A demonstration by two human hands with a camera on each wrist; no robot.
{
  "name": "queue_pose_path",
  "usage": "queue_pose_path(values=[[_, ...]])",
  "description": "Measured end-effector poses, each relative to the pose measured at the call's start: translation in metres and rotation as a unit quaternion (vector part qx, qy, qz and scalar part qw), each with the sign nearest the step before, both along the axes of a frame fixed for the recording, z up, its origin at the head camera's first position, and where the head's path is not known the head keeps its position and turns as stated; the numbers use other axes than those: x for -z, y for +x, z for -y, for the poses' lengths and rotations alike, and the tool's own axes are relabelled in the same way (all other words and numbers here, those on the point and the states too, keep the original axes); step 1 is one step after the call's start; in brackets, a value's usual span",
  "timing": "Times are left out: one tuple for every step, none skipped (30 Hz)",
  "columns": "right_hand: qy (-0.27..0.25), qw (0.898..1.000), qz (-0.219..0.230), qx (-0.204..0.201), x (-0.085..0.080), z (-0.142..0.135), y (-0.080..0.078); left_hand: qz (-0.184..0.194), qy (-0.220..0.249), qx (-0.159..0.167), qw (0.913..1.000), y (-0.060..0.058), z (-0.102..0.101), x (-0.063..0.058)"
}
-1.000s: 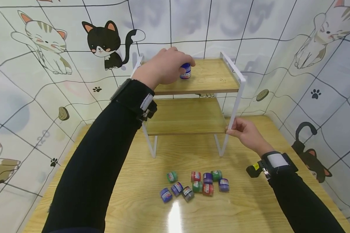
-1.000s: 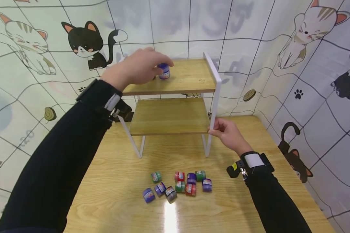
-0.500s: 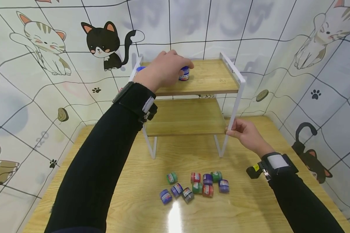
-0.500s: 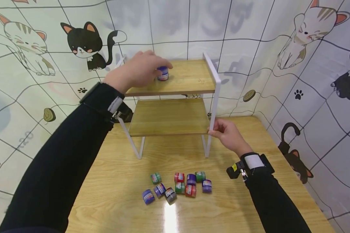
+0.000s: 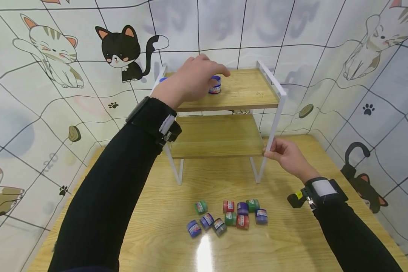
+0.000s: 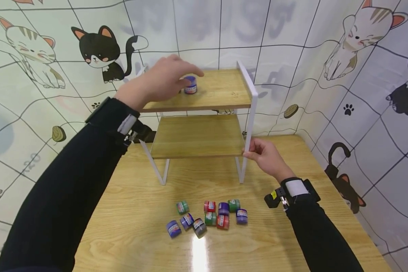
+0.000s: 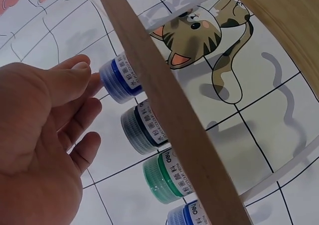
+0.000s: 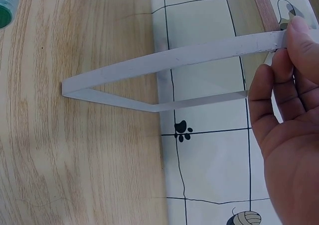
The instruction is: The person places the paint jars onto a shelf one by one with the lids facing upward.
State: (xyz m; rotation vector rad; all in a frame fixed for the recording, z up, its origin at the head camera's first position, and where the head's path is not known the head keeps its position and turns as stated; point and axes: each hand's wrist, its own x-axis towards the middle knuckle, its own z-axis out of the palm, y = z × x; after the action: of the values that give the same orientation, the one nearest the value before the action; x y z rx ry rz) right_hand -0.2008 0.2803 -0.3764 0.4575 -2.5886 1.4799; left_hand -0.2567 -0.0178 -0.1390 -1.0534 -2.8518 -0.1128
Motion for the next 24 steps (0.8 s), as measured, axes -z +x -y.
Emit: queue_pose_path(values=[[-0.001, 1.0, 0.0, 0.0, 0.0, 0.0, 0.0, 0.001, 0.004, 0.005, 1.0, 0.002, 0.001, 0.0], [-0.002, 1.0, 0.001, 0.0, 0.0, 0.0, 0.0, 0.001, 0.008, 0.011, 0.9999, 0.003, 0.002, -0.001], [-0.002, 1.0, 0.002, 0.0, -0.001, 0.0, 0.0, 0.0, 0.012, 0.018, 0.9998, 0.005, 0.004, 0.0], [-0.003, 1.0, 0.003, 0.0, -0.001, 0.001, 0.001, -0.001, 0.018, 0.026, 0.9995, 0.006, 0.006, 0.0], [-0.003, 1.0, 0.003, 0.001, -0.001, 0.001, 0.001, -0.002, 0.024, 0.035, 0.9991, 0.007, 0.008, 0.001], [-0.004, 1.0, 0.004, 0.001, -0.001, 0.001, 0.001, -0.001, 0.03, 0.04, 0.9988, 0.009, 0.01, 0.002], [-0.005, 1.0, 0.005, 0.001, -0.001, 0.001, 0.001, -0.001, 0.034, 0.046, 0.9983, 0.01, 0.012, 0.003], [-0.006, 1.0, 0.005, 0.001, -0.001, 0.002, 0.001, -0.002, 0.038, 0.053, 0.9978, 0.011, 0.015, 0.004], [-0.008, 1.0, 0.006, 0.001, -0.001, 0.002, 0.001, -0.002, 0.044, 0.061, 0.9971, 0.012, 0.017, 0.005], [-0.01, 1.0, 0.006, 0.001, -0.001, 0.002, 0.001, -0.002, 0.048, 0.067, 0.9966, 0.012, 0.02, 0.007], [-0.011, 1.0, 0.007, 0.001, -0.001, 0.002, 0.001, -0.001, 0.051, 0.075, 0.9959, 0.013, 0.022, 0.008], [-0.013, 1.0, 0.007, 0.001, -0.001, 0.002, 0.001, 0.004, 0.056, 0.082, 0.9951, 0.014, 0.025, 0.01], [-0.014, 1.0, 0.007, 0.001, -0.001, 0.002, 0.002, 0.007, 0.061, 0.091, 0.994, 0.014, 0.028, 0.011], [-0.015, 1.0, 0.007, 0.001, -0.001, 0.003, 0.002, 0.011, 0.066, 0.099, 0.9928, 0.015, 0.03, 0.013], [-0.015, 1.0, 0.007, 0.002, -0.001, 0.003, 0.002, 0.016, 0.07, 0.106, 0.9918, 0.016, 0.033, 0.014], [-0.014, 1.0, 0.007, 0.003, -0.001, 0.003, 0.002, 0.021, 0.072, 0.112, 0.9909, 0.018, 0.035, 0.016], [-0.015, 1.0, 0.007, 0.004, -0.001, 0.003, 0.002, 0.026, 0.076, 0.12, 0.9895, 0.019, 0.037, 0.017], [-0.015, 1.0, 0.008, 0.005, -0.001, 0.003, 0.002, 0.031, 0.079, 0.126, 0.9884, 0.021, 0.039, 0.019], [-0.015, 1.0, 0.008, 0.006, -0.001, 0.003, 0.002, 0.033, 0.08, 0.131, 0.9877, 0.023, 0.042, 0.02], [-0.016, 1.0, 0.008, 0.007, -0.001, 0.003, 0.002, 0.034, 0.081, 0.136, 0.9869, 0.025, 0.044, 0.022], [-0.016, 1.0, 0.008, 0.008, 0.0, 0.003, 0.002, 0.035, 0.082, 0.141, 0.986, 0.028, 0.046, 0.023], [-0.017, 1.0, 0.008, 0.008, 0.0, 0.003, 0.002, 0.038, 0.086, 0.148, 0.9846, 0.03, 0.048, 0.025], [-0.017, 1.0, 0.008, 0.008, 0.0, 0.004, 0.002, 0.041, 0.089, 0.155, 0.983, 0.031, 0.049, 0.026], [-0.017, 1.0, 0.007, 0.009, 0.0, 0.004, 0.002, 0.045, 0.094, 0.16, 0.9816, 0.033, 0.051, 0.028]])
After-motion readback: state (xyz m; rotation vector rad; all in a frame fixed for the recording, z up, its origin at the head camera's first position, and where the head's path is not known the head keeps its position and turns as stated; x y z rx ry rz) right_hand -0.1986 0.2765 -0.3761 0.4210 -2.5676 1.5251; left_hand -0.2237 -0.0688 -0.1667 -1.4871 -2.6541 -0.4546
